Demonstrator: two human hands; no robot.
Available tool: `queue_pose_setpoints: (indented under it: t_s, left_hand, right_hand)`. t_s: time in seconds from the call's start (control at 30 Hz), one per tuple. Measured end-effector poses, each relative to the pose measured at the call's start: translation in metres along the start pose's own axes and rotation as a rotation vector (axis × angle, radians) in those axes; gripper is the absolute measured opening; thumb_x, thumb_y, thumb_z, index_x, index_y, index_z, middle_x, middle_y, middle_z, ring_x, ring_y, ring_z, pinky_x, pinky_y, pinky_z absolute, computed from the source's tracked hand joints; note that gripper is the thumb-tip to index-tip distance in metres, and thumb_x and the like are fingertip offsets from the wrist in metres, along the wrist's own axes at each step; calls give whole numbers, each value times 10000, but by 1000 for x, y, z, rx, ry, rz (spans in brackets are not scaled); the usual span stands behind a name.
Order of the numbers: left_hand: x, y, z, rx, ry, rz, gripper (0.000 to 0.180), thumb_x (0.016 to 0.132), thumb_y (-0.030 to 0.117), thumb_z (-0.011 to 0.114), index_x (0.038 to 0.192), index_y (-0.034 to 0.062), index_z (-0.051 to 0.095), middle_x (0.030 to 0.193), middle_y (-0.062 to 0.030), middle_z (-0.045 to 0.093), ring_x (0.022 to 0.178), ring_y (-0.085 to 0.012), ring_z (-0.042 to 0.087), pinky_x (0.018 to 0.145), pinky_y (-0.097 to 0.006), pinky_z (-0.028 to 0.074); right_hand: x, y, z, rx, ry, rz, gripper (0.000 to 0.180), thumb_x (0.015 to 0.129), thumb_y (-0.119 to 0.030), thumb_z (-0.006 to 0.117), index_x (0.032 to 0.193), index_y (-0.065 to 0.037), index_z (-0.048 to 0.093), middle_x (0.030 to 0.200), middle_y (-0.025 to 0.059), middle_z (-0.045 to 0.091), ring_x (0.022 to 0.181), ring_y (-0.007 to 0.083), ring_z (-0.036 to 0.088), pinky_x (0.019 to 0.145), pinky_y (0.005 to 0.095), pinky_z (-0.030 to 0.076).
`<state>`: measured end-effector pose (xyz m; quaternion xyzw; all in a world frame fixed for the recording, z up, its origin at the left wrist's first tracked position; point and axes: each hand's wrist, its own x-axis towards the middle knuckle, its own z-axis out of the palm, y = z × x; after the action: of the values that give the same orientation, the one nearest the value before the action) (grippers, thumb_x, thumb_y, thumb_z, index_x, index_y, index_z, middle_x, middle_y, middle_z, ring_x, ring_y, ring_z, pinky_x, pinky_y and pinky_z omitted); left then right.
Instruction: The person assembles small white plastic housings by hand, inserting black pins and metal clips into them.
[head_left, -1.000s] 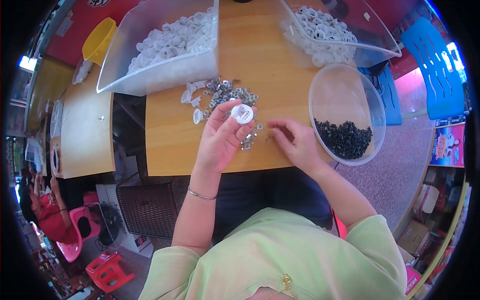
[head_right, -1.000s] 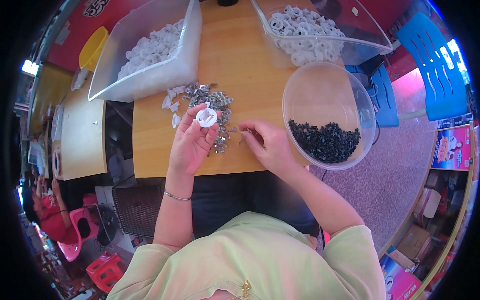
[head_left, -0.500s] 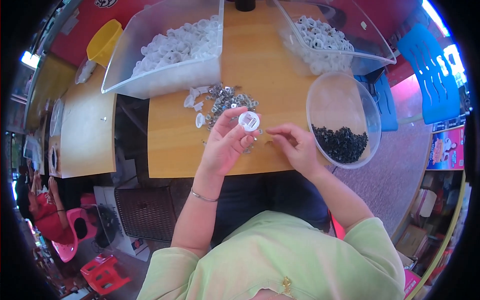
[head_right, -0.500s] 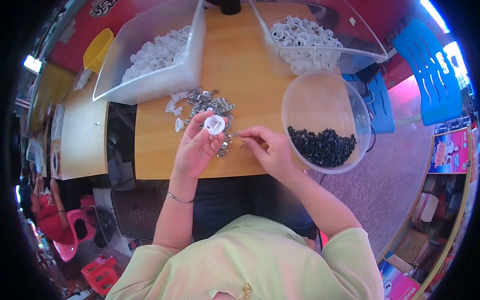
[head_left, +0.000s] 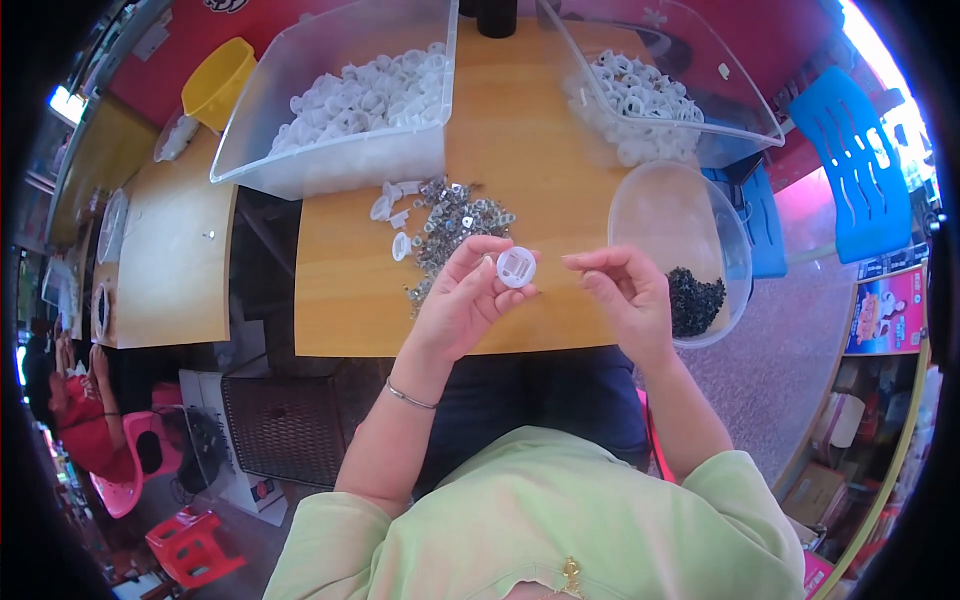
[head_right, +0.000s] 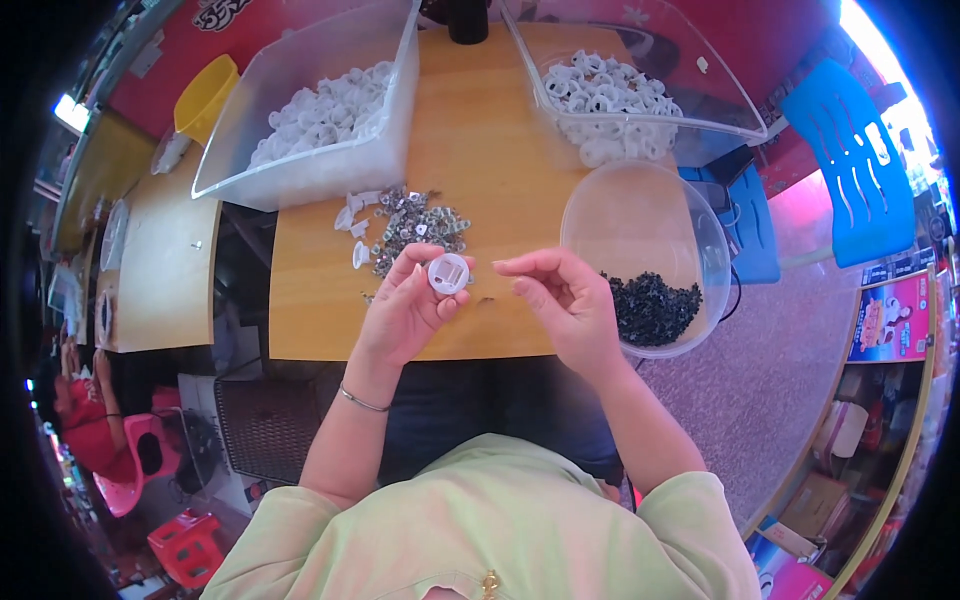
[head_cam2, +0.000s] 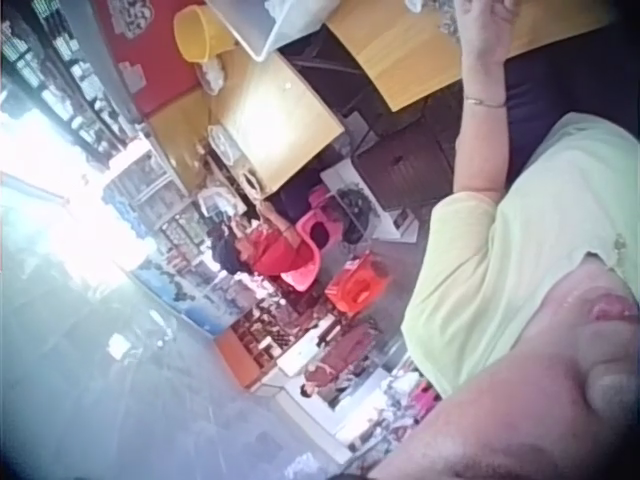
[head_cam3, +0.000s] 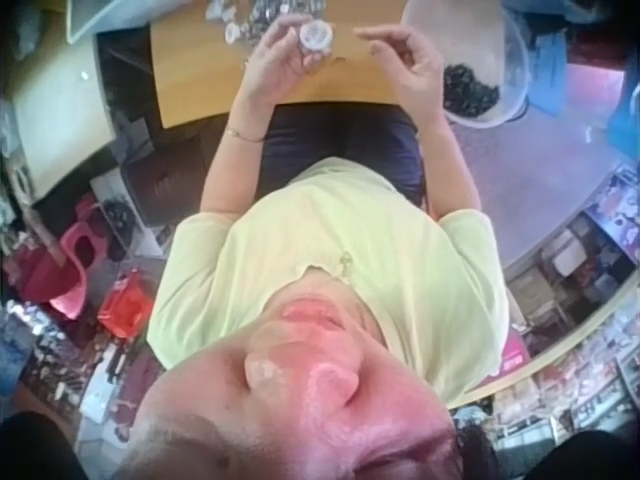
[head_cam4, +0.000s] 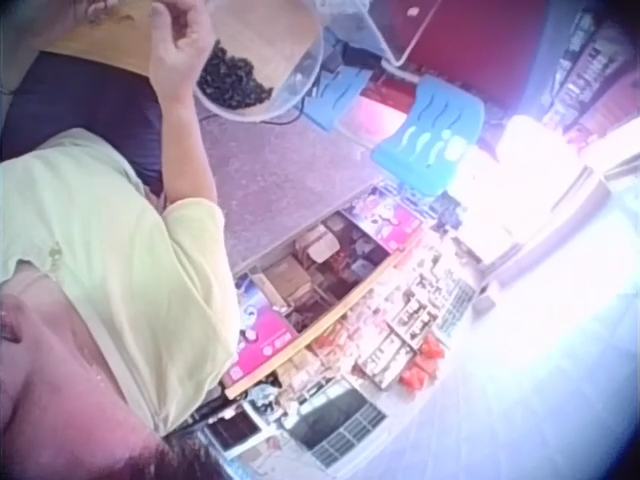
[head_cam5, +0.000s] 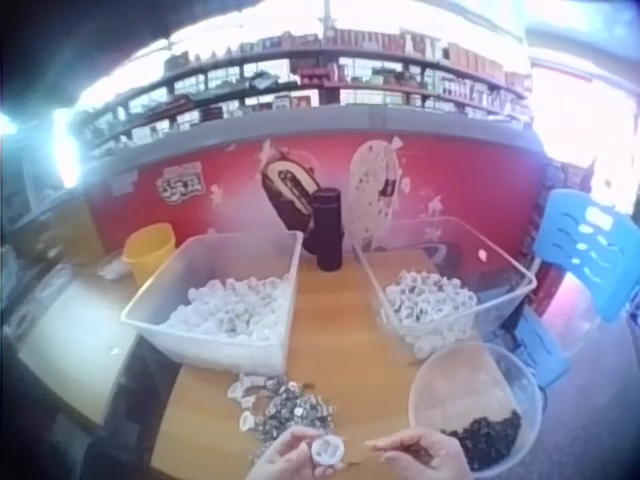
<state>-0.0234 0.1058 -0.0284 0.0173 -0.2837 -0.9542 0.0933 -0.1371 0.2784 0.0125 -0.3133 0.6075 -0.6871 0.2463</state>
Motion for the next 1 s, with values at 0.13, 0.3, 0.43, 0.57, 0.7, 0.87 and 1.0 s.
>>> queue_pose_setpoints:
  t_s: [0.13, 0.3, 0.43, 0.57, 0.7, 0.87, 1.0]
  left_hand:
    - [2, -3, -2, -23, -40, 13, 213, 966, 156, 443, 1155, 64, 479, 1174, -208, 548, 952, -251, 630, 786, -288, 532]
    - [1, -5, -4, -22, -46, -8, 273, 966, 151, 441, 1225, 69, 456, 1181, -212, 546, 948, -252, 632, 779, -283, 533]
    - [0, -4, 2, -13, -3, -25, 344, 965, 149, 440, 1292, 43, 424, 1192, -211, 542, 947, -253, 633, 779, -279, 533]
    - [1, -4, -1, -42, -5, -55, 365, 961, 138, 444, 1295, -7, 423, 1203, -211, 538, 954, -258, 632, 802, -288, 531]
    - [0, -6, 3, -36, -11, -63, 345, 955, 115, 443, 1273, -19, 440, 1202, -216, 537, 962, -268, 630, 821, -298, 530]
    - [-2, -6, 4, -36, -32, -69, 324, 945, 89, 446, 1250, -19, 457, 1205, -222, 532, 981, -280, 622, 825, -305, 530]
    - [0, -6, 3, -47, -57, -71, 311, 936, 72, 454, 1234, -15, 470, 1214, -220, 526, 1000, -290, 614, 837, -309, 527]
  right_hand:
    - [0, 8, -1, 45, 12, -70, 128, 880, 46, 535, 995, 13, 582, 1021, 78, 592, 904, 123, 593, 832, 241, 465]
    - [2, 8, -6, 85, -7, -92, 128, 878, 57, 534, 983, 7, 589, 958, 50, 551, 886, 128, 599, 797, 237, 479]
    - [-1, 6, -7, 65, 12, 12, 113, 882, 28, 533, 977, 3, 588, 925, 56, 587, 850, 121, 605, 751, 235, 483]
    - [-2, 5, -8, 50, 48, 101, 112, 881, 11, 531, 979, 9, 586, 897, 61, 615, 825, 121, 606, 735, 239, 482]
    - [-5, 11, -14, 101, 9, 103, 132, 871, 19, 555, 997, 16, 593, 943, 56, 622, 866, 121, 620, 774, 244, 493]
    - [-6, 12, -16, 147, -65, 98, 149, 848, 37, 577, 995, 15, 598, 971, 69, 622, 889, 136, 620, 828, 248, 486]
    - [-7, 15, -18, 165, -61, 114, 152, 838, 47, 588, 986, 17, 603, 977, 75, 615, 915, 136, 612, 855, 252, 480]
